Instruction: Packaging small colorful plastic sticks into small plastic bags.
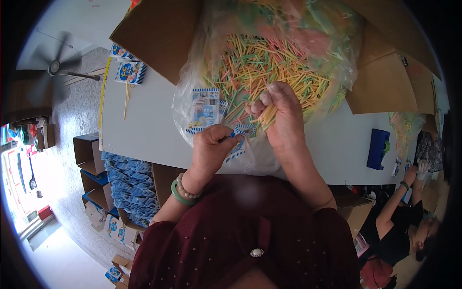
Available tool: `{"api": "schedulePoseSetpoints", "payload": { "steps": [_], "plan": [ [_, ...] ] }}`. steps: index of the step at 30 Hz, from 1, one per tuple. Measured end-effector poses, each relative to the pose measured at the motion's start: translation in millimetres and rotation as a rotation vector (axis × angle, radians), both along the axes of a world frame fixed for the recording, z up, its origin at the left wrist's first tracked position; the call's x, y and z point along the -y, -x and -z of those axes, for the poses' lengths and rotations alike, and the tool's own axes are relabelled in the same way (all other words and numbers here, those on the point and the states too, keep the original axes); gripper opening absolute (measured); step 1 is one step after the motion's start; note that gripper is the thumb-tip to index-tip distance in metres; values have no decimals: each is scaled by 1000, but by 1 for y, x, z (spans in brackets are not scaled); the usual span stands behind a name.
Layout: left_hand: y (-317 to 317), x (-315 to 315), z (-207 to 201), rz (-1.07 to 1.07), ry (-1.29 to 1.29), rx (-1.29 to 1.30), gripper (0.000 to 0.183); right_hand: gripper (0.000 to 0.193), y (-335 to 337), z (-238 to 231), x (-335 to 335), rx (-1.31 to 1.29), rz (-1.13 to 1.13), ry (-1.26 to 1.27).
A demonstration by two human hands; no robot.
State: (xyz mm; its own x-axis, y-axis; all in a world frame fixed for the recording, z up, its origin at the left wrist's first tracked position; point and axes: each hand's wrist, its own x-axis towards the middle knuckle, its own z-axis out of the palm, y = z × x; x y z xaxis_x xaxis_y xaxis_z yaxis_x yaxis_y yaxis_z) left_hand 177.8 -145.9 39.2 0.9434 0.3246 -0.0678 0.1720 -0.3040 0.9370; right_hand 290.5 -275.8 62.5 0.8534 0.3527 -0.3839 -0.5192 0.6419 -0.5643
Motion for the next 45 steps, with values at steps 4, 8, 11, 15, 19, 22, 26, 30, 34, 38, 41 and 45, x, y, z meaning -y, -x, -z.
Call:
{"api": "schedulePoseSetpoints", "payload": {
  "steps": [4,8,11,15,19,22,26,30,34,38,41,45],
  "plan": [
    [3,-3,-1,33,94,-65,18,8,11,-7,-5,113,-160,235],
    [4,-5,-2,91,114,-40,17,8,13,2,-4,322,-225,361],
    [3,-3,-6,140,61,5,16,9,12,-3,-5,346,-247,366],
    [3,1,-6,156,99,-34,16,9,17,-5,-14,406,-231,372],
    [2,3,-5,145,183,-33,17,8,25,-3,-18,483,-145,403],
    [5,-1,2,147,217,-73,17,7,31,3,-13,578,-116,476],
    [7,-2,0,78,488,-260,15,9,36,12,1,635,-59,435],
    [5,0,2,48,573,-255,12,10,44,10,4,703,-13,326],
    [5,0,5,65,571,-230,11,9,43,8,6,726,-14,335],
    [6,-1,3,66,573,-250,11,11,41,7,8,612,-67,457],
    [8,0,6,46,550,-254,11,14,36,11,8,643,-113,562],
    [5,4,4,54,528,-161,13,16,36,19,9,648,-198,589]
  ]
}}
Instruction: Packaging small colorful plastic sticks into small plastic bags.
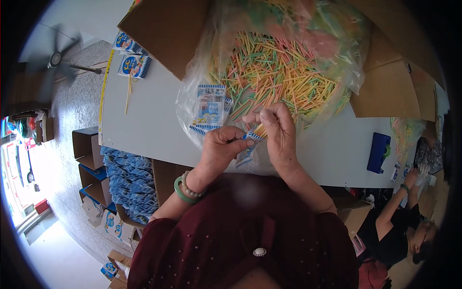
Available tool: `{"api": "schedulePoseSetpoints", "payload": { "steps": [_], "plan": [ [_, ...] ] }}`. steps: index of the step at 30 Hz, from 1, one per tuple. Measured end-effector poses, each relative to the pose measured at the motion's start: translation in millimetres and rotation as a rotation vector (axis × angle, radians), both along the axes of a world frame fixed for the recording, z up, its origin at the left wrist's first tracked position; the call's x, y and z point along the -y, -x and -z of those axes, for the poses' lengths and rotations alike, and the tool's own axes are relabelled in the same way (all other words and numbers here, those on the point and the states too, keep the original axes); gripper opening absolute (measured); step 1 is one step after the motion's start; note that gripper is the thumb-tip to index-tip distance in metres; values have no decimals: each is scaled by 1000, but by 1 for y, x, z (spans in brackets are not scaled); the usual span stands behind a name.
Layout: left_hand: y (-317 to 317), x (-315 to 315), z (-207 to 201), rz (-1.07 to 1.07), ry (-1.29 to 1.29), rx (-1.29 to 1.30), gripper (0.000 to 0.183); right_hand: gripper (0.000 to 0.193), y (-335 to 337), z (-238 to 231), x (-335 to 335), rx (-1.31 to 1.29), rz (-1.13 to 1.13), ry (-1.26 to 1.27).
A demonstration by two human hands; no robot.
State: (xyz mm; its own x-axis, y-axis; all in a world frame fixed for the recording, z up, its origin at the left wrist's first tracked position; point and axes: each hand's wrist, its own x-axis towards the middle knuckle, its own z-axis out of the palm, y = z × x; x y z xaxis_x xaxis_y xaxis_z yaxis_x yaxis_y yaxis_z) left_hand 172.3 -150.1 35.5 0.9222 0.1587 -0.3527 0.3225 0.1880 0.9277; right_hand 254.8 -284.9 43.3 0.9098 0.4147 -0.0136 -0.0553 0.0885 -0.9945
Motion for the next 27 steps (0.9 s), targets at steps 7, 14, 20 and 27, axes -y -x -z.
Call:
{"api": "schedulePoseSetpoints", "payload": {
  "steps": [7,14,20,27],
  "plan": [
    [-9,4,4,105,-207,344,16,18,-3,8,1,-27,-133,-13],
    [4,-3,13,-42,114,82,20,25,7,3,8,413,-323,341],
    [2,-15,0,-17,245,279,25,35,2,-6,25,165,-316,163],
    [7,-12,13,-80,-228,444,25,18,8,-7,15,789,-87,563]
  ]
}}
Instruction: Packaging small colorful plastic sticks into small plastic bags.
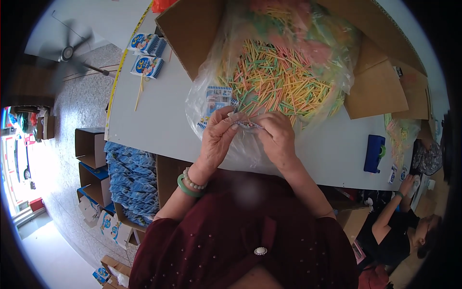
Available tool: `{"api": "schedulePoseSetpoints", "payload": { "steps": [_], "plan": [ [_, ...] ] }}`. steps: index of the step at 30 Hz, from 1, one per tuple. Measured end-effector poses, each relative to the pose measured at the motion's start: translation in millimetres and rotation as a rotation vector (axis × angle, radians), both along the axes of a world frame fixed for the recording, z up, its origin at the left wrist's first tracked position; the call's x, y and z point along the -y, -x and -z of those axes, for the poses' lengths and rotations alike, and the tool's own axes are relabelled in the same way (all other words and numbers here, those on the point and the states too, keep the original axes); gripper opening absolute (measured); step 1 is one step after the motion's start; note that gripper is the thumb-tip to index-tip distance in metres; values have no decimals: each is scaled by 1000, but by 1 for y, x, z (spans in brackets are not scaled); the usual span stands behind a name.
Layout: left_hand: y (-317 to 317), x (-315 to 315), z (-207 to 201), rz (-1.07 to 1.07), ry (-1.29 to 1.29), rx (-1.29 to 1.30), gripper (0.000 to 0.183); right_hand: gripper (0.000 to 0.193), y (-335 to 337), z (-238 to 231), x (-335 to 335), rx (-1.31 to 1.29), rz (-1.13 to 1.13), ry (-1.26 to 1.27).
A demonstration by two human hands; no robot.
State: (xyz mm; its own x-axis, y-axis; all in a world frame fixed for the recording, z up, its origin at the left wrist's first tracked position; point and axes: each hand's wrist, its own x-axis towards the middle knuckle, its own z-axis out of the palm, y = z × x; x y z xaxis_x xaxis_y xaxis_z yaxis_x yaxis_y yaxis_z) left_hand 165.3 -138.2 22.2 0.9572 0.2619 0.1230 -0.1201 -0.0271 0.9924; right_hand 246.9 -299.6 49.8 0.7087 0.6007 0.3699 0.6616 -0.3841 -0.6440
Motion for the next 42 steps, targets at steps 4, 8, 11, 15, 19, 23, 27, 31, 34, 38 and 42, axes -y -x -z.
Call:
{"api": "schedulePoseSetpoints", "payload": {
  "steps": [4,8,11,15,19,23,27,31,34,38,42],
  "plan": [
    [1,-1,-1,19,-146,-36,28,17,0,23,2,-491,41,-165],
    [6,-5,0,70,-136,-97,30,18,6,21,0,-547,-53,-298],
    [11,-12,-4,166,-66,-110,34,18,16,13,-8,-742,-109,-348],
    [15,-23,-12,-26,-42,-40,22,17,11,16,-2,-677,-168,-186],
    [24,-60,-22,-216,34,-184,9,24,-21,27,15,95,-24,175],
    [37,-115,11,-279,-174,-137,18,33,-52,19,33,259,-46,474],
    [33,-140,14,-415,-482,-469,24,40,-67,10,32,320,-203,591],
    [29,-145,10,-636,-1358,-429,39,41,-69,12,24,461,-288,631],
    [18,-119,10,-668,-1392,-152,40,36,-68,20,23,455,-229,772],
    [3,-54,5,-321,-1055,10,29,29,-81,25,27,428,-269,700],
    [-8,-16,2,-52,-1023,45,26,24,-90,32,35,423,-234,511]
  ]
}}
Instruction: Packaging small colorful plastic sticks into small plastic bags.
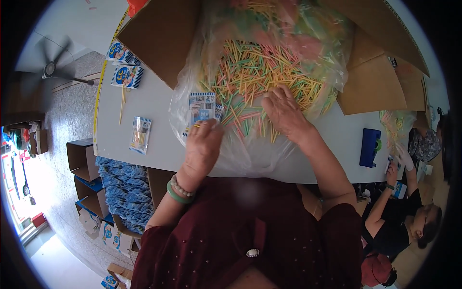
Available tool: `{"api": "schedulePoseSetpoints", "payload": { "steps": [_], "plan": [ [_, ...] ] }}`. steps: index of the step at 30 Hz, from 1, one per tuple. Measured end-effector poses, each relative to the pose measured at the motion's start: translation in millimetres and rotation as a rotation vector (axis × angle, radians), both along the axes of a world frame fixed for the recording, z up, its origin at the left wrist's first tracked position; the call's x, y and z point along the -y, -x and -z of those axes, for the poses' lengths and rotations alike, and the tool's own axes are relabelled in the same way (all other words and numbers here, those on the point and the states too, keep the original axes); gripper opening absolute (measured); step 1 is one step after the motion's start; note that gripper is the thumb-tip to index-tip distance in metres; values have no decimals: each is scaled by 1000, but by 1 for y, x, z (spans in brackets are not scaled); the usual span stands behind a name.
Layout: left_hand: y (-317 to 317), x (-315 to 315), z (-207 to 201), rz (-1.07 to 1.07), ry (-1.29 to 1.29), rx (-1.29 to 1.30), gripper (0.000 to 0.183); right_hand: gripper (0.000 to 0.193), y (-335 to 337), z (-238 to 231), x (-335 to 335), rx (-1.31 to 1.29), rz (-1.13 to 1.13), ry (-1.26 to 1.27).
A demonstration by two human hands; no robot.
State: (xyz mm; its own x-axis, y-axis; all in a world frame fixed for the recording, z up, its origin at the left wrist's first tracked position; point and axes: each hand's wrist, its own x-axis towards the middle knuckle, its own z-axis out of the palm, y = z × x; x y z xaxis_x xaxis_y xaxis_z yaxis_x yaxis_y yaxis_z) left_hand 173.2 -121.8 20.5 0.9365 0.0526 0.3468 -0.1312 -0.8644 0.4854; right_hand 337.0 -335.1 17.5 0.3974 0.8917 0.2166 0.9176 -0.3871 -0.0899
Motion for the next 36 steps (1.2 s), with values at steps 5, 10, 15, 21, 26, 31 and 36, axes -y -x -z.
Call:
{"api": "schedulePoseSetpoints", "payload": {
  "steps": [5,10,15,21,26,31,36],
  "plan": [
    [-8,32,-1,318,45,-108,18,32,-7,1,10,-286,132,-197],
    [-4,35,4,368,-146,-147,14,31,-10,7,14,-359,181,-494],
    [1,35,0,366,-177,-244,6,17,-6,5,19,-562,386,-700],
    [1,36,-14,340,-112,-278,15,19,59,-32,22,-407,710,-185],
    [-8,55,1,419,-152,-75,51,31,76,-6,9,-453,853,59],
    [-3,51,0,359,-34,-267,42,35,80,-9,-14,-480,827,299],
    [-2,45,-1,411,-8,-326,34,23,72,8,-5,-549,773,151]
  ]
}}
